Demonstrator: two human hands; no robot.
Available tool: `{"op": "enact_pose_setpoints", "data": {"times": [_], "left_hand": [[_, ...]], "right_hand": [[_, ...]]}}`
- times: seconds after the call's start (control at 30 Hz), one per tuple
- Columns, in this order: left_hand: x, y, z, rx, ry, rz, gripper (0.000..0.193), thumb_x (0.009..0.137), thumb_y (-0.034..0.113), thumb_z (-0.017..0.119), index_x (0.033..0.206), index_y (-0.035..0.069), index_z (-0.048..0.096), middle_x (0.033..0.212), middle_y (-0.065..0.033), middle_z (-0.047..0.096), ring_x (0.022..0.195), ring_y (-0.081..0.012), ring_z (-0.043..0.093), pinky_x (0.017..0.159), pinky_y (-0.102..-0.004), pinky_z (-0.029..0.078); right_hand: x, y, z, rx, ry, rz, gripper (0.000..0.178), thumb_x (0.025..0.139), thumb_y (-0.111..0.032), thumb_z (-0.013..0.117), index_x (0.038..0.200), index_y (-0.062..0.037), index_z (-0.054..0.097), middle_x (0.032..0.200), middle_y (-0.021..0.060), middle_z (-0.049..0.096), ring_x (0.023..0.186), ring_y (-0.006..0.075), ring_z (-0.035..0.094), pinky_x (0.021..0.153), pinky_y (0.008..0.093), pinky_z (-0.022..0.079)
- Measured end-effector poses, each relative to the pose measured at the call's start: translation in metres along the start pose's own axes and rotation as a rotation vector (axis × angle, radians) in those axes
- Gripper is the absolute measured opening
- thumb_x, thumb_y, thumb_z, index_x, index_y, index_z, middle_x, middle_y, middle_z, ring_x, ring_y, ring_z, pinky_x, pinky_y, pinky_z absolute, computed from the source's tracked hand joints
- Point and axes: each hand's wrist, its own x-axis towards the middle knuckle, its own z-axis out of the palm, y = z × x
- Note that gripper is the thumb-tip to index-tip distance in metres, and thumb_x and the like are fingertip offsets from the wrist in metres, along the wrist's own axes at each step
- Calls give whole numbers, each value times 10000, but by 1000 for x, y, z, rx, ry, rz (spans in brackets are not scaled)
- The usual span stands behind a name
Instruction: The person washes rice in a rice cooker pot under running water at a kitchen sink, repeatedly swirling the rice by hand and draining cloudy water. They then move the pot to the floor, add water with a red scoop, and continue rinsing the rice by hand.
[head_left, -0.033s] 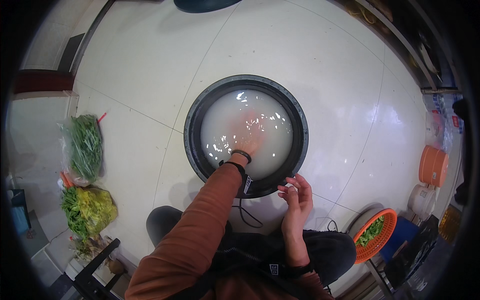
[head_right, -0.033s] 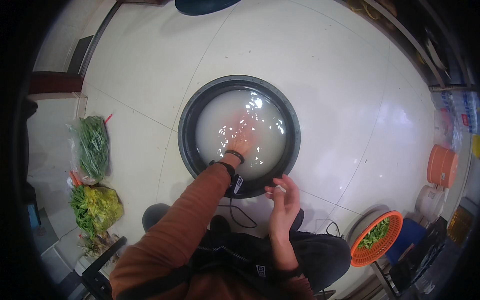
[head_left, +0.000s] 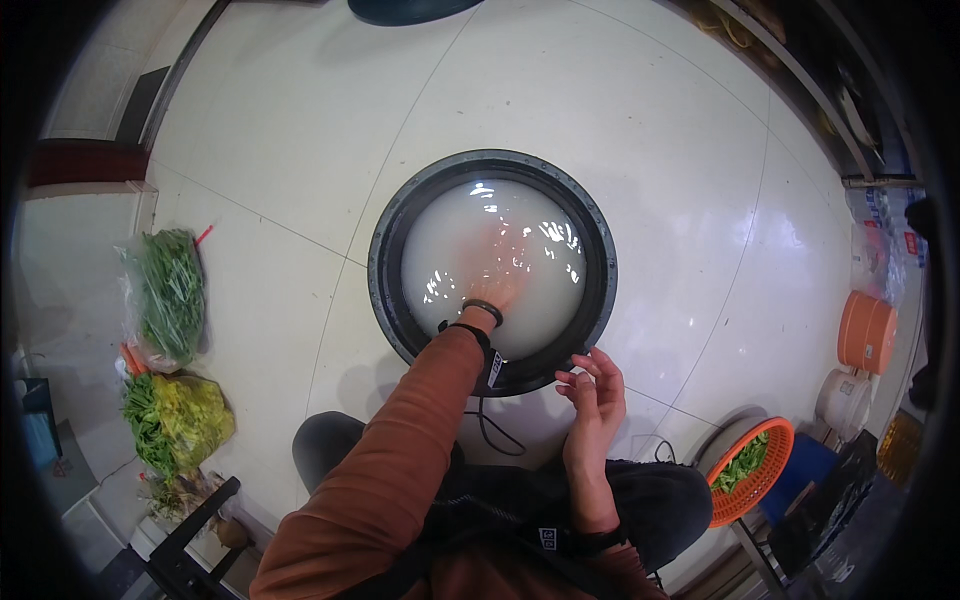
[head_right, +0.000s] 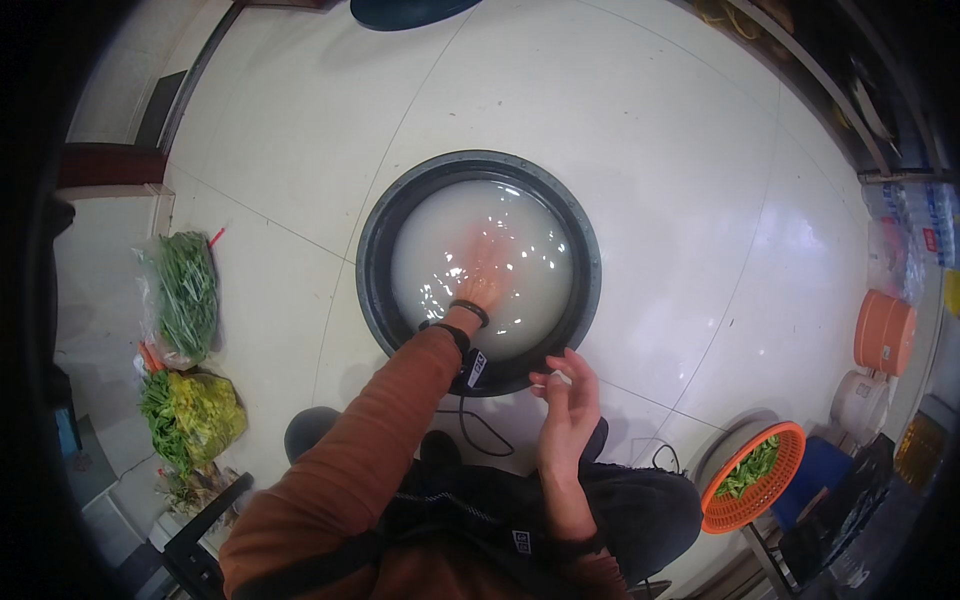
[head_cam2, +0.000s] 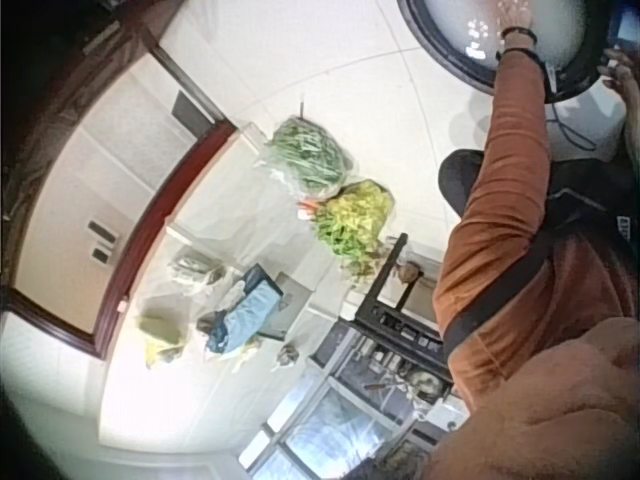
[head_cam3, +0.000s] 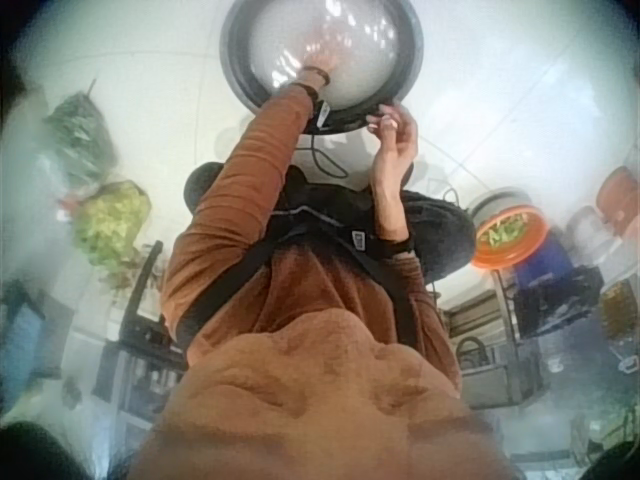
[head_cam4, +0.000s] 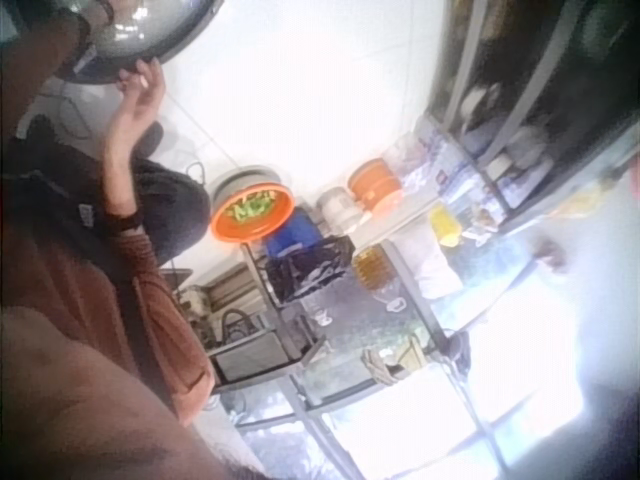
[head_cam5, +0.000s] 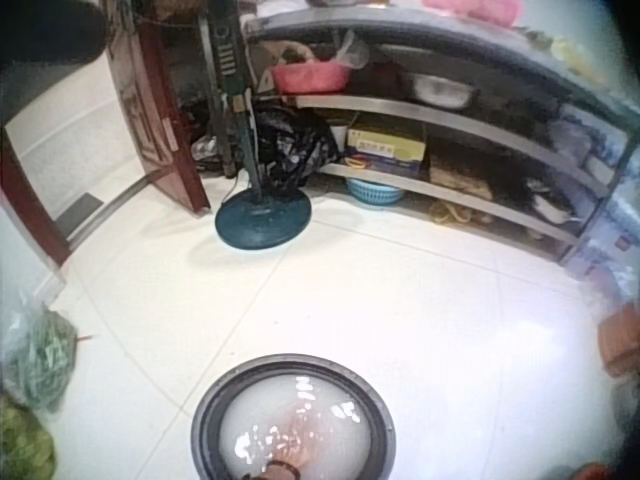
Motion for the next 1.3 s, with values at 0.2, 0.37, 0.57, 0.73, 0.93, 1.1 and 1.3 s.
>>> {"op": "enact_pose_setpoints", "data": {"times": [0.2,0.37,0.57,0.73,0.93,1.1,1.3], "left_hand": [[3,4,-2,18,28,-16,574,875,424,487,1399,210,392,1479,-110,303,1368,-334,256,1081,-598,181],[8,10,-10,71,70,-13,520,854,395,510,1336,206,457,1419,-88,372,1297,-315,340,1034,-590,247],[10,7,-11,67,215,37,465,844,364,520,1275,189,512,1366,-73,426,1237,-308,401,1006,-562,295],[10,7,-11,-80,-31,-29,606,861,394,519,1416,205,369,1486,-95,291,1378,-350,236,1089,-595,177],[2,9,-14,-38,-31,-18,635,851,394,550,1428,213,353,1516,-95,243,1388,-342,224,1097,-566,200],[2,8,-12,-119,-56,-28,601,875,417,513,1425,229,359,1520,-78,239,1373,-316,258,1108,-556,175],[9,8,-15,26,-170,-53,629,848,413,549,1420,226,369,1523,-97,218,1390,-347,217,1082,-595,195]], "right_hand": [[0,0,1,8,-6,0,338,919,4,461,1256,27,462,1104,137,574,843,200,627,732,283,497],[1,1,1,1,-12,-4,337,918,1,460,1254,27,464,1104,137,574,845,200,626,734,283,495],[1,2,1,9,-8,2,331,920,-1,462,1250,24,470,1101,138,574,844,198,626,733,284,496],[0,1,1,0,-14,-5,327,924,-3,464,1250,23,471,1102,135,573,842,196,626,731,284,498],[-1,2,4,3,-15,3,326,927,-7,468,1251,21,472,1096,130,572,846,192,623,733,282,497],[-1,2,5,3,-25,-3,323,927,-10,468,1249,21,474,1096,129,571,849,189,620,736,280,495],[-1,3,5,-7,-23,2,324,929,-15,469,1250,24,468,1095,130,573,846,190,621,735,281,495]]}}
